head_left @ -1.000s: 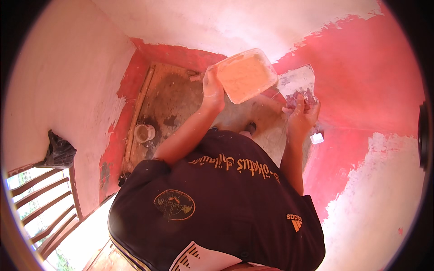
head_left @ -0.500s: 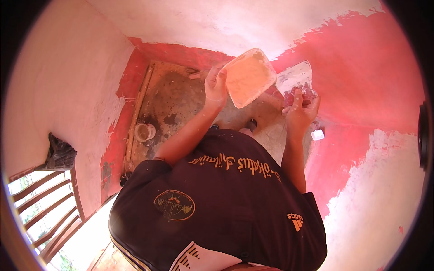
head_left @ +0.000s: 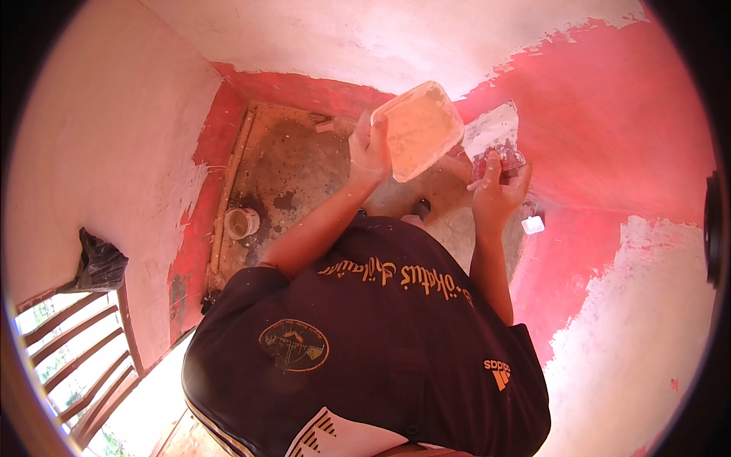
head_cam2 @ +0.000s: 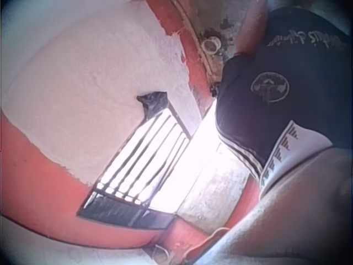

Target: The person scoops plaster from a container onto a putty knife and applies it to the wall, smoothing the surface.

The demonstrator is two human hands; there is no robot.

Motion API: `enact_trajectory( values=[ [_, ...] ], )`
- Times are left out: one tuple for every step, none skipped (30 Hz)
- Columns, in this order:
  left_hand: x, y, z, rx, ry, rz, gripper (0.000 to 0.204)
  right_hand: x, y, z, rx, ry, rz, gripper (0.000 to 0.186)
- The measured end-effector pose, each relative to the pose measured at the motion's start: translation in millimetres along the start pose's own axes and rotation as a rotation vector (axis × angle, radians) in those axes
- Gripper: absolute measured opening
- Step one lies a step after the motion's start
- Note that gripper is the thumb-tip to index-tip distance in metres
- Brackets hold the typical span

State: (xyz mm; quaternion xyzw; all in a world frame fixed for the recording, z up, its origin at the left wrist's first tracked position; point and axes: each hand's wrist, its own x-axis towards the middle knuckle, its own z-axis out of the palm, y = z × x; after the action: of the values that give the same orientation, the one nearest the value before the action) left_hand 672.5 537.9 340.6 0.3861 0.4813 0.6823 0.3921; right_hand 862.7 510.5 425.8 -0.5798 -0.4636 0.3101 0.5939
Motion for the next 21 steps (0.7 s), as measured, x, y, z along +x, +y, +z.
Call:
enact_trajectory(
  values=[
    [1,1,0,-0.001,-0.001,-0.001,0.037,0,-1,1,0.019,0.005,-0.007,0.015],
    [2,2,-1,0.038,0.009,0.006,0.036,0,-1,1,0.039,0.01,-0.014,0.015],
    [2,2,-1,0.077,0.019,0.012,0.035,0,0,1,0.038,0.011,-0.014,0.015],
    [2,0,-1,0.076,0.022,0.012,0.035,0,1,2,0.055,0.011,-0.003,0.015],
    [3,-3,-1,0.066,0.036,0.022,0.034,0,2,2,0.072,0.01,0.008,0.015],
    [3,-5,-1,0.057,0.05,0.033,0.034,0,2,2,0.072,0.008,0.008,0.015],
    [3,-4,-1,0.056,0.051,0.032,0.034,1,2,2,0.07,0.003,0.001,0.015],
    [3,-3,0,0.066,0.052,0.038,0.034,1,2,2,0.068,-0.002,-0.005,0.014],
    [2,-2,0,0.075,0.054,0.044,0.033,1,2,2,0.067,-0.003,-0.006,0.014],
    [2,0,0,0.075,0.055,0.044,0.033,2,1,3,0.066,0.003,-0.001,0.014],
    [2,2,0,0.085,0.052,0.032,0.033,2,0,3,0.064,0.009,0.004,0.015],
    [2,3,0,0.096,0.05,0.02,0.033,2,-3,5,0.063,0.007,0.004,0.015],
    [2,4,0,0.096,0.053,0.018,0.033,1,-8,7,0.092,0.018,0.018,0.014],
    [2,4,0,0.084,0.069,0.029,0.033,0,-11,9,0.121,0.029,0.033,0.014],
    [2,4,0,0.071,0.085,0.039,0.033,1,-9,7,0.121,0.026,0.034,0.014],
    [2,5,1,0.072,0.087,0.037,0.033,2,-6,5,0.104,0.012,0.024,0.014],
    [2,5,1,0.042,0.095,0.039,0.033,2,-5,4,0.088,-0.001,0.014,0.014],
    [3,5,1,0.012,0.103,0.041,0.033,3,-5,4,0.087,-0.004,0.016,0.014],
    [3,2,-1,0.013,0.105,0.039,0.033,3,-7,5,0.107,0.002,0.022,0.015],
    [3,-2,-4,0.032,0.086,0.018,0.033,3,-8,6,0.127,0.007,0.029,0.015],
    [3,-5,-7,0.051,0.066,-0.004,0.033,3,-8,5,0.126,0.005,0.031,0.015]
  ],
)
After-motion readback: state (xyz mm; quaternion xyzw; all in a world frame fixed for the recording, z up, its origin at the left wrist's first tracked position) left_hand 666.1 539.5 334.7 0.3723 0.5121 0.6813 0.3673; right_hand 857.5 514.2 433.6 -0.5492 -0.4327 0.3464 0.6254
